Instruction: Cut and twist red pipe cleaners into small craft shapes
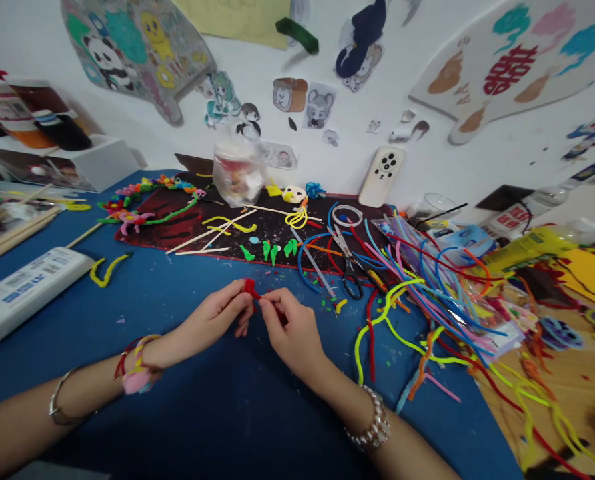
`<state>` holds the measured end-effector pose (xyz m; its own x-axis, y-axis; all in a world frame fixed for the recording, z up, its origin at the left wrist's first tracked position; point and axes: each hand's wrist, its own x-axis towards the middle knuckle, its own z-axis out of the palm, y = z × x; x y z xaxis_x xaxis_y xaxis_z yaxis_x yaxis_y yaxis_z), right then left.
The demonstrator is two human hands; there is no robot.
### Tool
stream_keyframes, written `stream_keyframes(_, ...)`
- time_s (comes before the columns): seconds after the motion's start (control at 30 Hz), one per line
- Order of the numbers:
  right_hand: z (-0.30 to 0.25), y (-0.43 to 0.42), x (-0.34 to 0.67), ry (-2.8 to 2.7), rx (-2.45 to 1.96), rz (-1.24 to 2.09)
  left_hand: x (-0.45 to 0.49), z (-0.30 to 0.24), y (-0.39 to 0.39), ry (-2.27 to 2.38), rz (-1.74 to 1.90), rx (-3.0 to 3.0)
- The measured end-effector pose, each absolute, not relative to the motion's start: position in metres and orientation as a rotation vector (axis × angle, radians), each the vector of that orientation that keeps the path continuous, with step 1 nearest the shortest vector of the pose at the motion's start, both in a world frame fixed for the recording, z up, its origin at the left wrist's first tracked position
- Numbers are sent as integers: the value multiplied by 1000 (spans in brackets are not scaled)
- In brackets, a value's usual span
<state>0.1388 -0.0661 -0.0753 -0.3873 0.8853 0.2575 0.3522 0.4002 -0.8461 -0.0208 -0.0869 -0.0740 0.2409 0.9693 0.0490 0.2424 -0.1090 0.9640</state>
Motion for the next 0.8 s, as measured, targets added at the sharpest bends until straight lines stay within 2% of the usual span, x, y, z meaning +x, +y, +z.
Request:
stream_keyframes(0.17, -75, -63, 139, -1866, -1033, 1097, -22, -70, -90, 1192, 939, 1652)
stream_keyframes(0.47, -69, -67, 141, -1750, -1129, 905, -23, -69, -92, 1279, 974, 1634)
stream_keyframes(0.8, -67, -68, 141, -1752, -1144, 861, -24, -69, -92, 1251, 1049, 1612)
